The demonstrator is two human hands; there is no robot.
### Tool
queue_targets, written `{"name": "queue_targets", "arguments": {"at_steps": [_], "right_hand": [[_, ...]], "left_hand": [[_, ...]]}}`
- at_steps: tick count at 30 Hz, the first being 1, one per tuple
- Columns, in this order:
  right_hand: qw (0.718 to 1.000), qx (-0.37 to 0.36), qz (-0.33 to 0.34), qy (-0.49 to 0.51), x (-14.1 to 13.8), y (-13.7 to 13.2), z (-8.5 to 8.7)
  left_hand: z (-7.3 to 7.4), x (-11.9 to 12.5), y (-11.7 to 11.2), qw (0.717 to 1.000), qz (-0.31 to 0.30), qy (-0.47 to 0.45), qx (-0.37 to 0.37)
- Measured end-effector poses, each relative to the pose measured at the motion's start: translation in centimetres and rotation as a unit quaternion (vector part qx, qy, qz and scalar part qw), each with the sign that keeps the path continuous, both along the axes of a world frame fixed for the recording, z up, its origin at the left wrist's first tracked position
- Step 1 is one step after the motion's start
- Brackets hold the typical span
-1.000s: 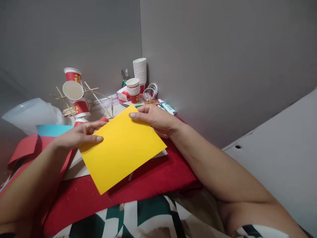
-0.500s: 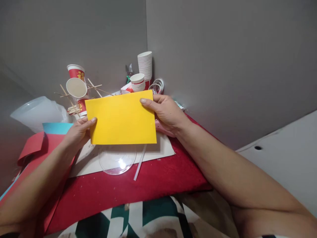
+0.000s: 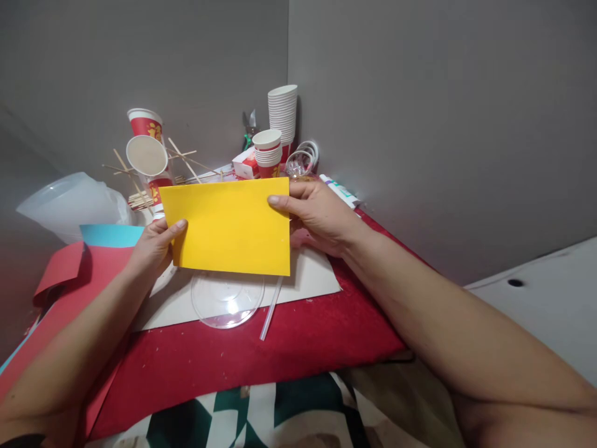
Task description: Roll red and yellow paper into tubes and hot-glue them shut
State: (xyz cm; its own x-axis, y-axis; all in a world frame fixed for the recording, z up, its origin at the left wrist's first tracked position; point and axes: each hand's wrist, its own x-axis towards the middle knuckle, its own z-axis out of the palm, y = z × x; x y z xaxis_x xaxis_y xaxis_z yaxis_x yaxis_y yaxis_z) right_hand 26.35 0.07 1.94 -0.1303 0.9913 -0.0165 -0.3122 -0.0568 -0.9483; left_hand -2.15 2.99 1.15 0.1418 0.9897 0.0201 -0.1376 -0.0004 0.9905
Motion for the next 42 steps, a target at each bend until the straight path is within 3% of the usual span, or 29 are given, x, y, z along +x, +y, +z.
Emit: {"name": "queue_targets", "arguments": {"at_steps": [4, 8, 11, 15, 18, 20, 24, 27, 31, 37, 38, 39, 42], "right_hand": [[1.0, -0.001, 0.002, -0.015, 0.1, 0.1, -0.3], [0.993, 0.057, -0.105, -0.005, 0.1, 0.4, -0.1], [0.982, 0.109, -0.147, 0.036, -0.2, 0.4, -0.1], [0.991, 0.111, -0.079, 0.016, -0.7, 0.0, -0.4], [0.991, 0.121, 0.023, -0.059, -0.4, -0.5, -0.2], [0.983, 0.152, 0.041, -0.097, 0.3, -0.8, 0.7], [0.967, 0.214, -0.086, -0.105, 2.8, -1.0, 3.7], [0.953, 0.201, -0.149, -0.173, 4.8, -0.8, 5.4], [0.918, 0.13, -0.142, -0.347, 6.5, -0.1, 5.2], [0.87, 0.065, -0.115, -0.476, 5.5, 2.5, 1.2], [0.826, 0.083, -0.098, -0.549, 5.0, 3.4, 0.6], [0.762, 0.105, -0.068, -0.636, 4.5, 4.4, 0.2], [0.694, 0.103, -0.031, -0.712, 2.9, 7.4, -0.4]], "left_hand": [[0.0, -0.1, 0.3, 1.0, 0.006, -0.012, -0.014], [0.7, 0.0, 0.1, 0.999, -0.007, -0.034, -0.011], [1.1, 0.6, -0.7, 0.997, -0.06, -0.033, -0.02], [0.8, 1.7, -2.0, 0.993, -0.109, 0.009, -0.035], [0.6, 1.9, -2.2, 0.996, -0.074, 0.031, -0.026], [0.7, 1.6, -1.7, 0.998, -0.058, 0.019, 0.007], [1.0, 0.7, -0.5, 0.997, -0.051, 0.009, 0.052], [0.7, 0.6, 0.0, 0.999, -0.032, 0.008, 0.039], [0.3, 0.8, -0.2, 0.999, -0.035, 0.016, 0.031], [-0.1, 0.5, 0.0, 0.999, 0.002, -0.003, 0.045], [-0.2, 0.5, 0.0, 0.999, 0.005, -0.003, 0.042], [-0.3, 0.5, 0.0, 0.999, 0.007, -0.003, 0.04], [-0.7, 0.6, -0.1, 0.999, 0.004, -0.01, 0.045]]}}
